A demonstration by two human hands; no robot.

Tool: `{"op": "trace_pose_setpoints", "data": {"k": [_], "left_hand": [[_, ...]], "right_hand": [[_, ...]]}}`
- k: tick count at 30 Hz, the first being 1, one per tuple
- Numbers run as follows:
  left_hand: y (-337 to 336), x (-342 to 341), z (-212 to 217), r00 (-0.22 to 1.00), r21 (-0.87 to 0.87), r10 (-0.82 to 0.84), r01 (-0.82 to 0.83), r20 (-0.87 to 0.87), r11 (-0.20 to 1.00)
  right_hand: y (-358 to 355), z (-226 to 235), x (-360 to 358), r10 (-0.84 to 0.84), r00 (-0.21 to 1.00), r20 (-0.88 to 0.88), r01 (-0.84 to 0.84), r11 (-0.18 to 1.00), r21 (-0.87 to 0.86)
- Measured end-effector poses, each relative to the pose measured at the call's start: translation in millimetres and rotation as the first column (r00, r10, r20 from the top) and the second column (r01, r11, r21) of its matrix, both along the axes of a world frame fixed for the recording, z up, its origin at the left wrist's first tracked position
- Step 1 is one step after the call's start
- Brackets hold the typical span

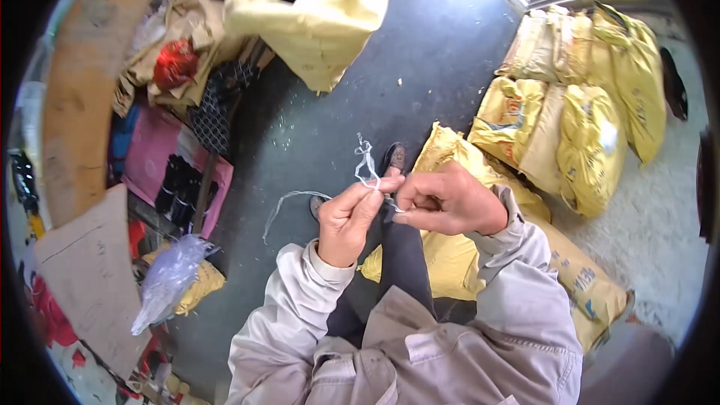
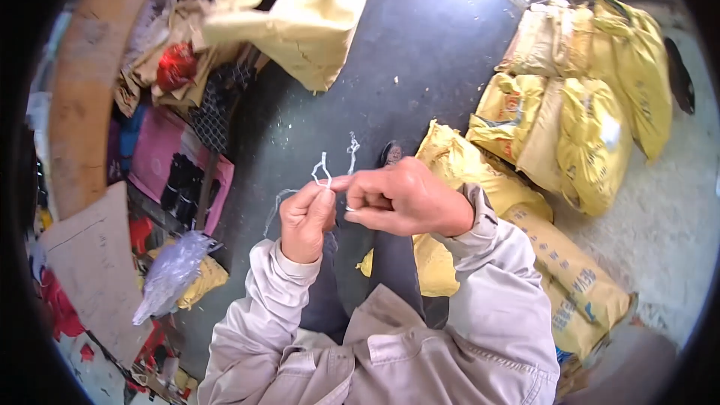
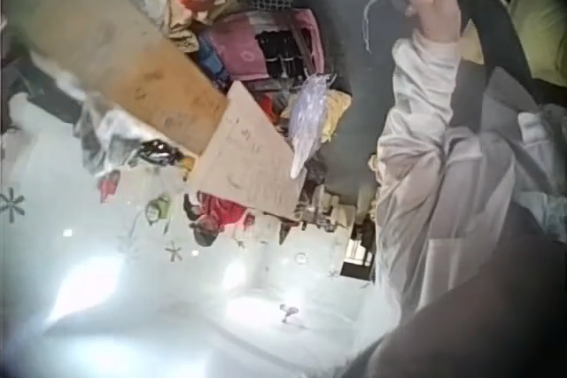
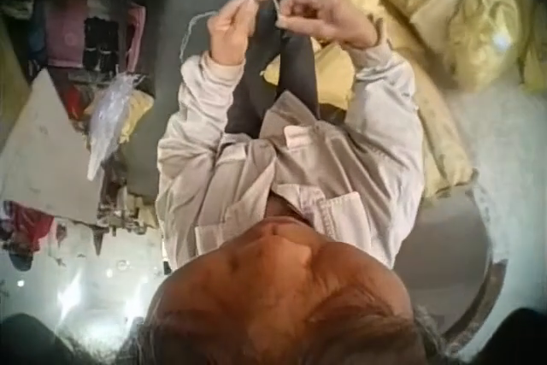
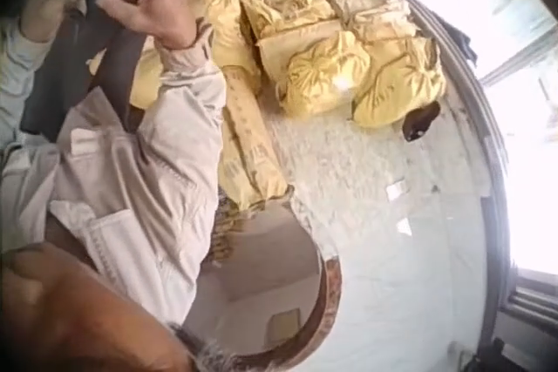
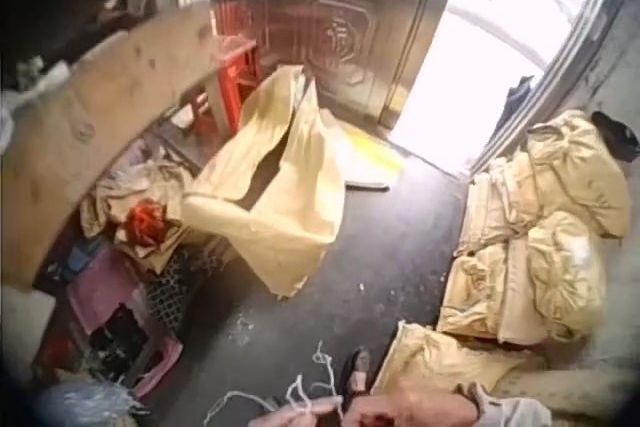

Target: The person is packaging items into large yellow sacks, tying them closed with cord, and organizing them on the production floor.

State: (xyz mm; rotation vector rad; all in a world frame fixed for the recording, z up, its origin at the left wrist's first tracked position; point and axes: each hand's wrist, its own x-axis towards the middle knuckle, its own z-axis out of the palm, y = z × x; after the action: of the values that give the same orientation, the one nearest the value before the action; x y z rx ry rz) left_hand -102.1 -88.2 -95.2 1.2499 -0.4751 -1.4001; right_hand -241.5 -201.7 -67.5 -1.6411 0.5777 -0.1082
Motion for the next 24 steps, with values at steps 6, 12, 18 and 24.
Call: {"op": "trace_pose_setpoints", "data": {"k": [6, 12, 18, 24], "left_hand": [[-27, -4, 128, 0.945, -0.081, -0.277, 0.294, 0.175, 0.952], [-69, 6, 233, 0.966, -0.081, -0.154, 0.174, 0.209, 0.981], [-103, 4, 298, 0.974, -0.162, 0.093, -0.060, 0.205, 0.985], [-115, 49, 319, 0.866, -0.336, 0.368, -0.254, 0.338, 0.907]], "right_hand": [[-47, 140, -4, 0.034, 0.966, 0.258, 0.076, 0.911, -0.405], [-83, 168, -9, -0.211, 0.778, 0.591, 0.291, 0.956, -0.042], [-69, 114, 17, -0.400, 0.652, 0.644, 0.340, 0.913, 0.223], [-109, 96, 2, -0.031, 0.894, 0.446, -0.108, 0.953, 0.282]]}}
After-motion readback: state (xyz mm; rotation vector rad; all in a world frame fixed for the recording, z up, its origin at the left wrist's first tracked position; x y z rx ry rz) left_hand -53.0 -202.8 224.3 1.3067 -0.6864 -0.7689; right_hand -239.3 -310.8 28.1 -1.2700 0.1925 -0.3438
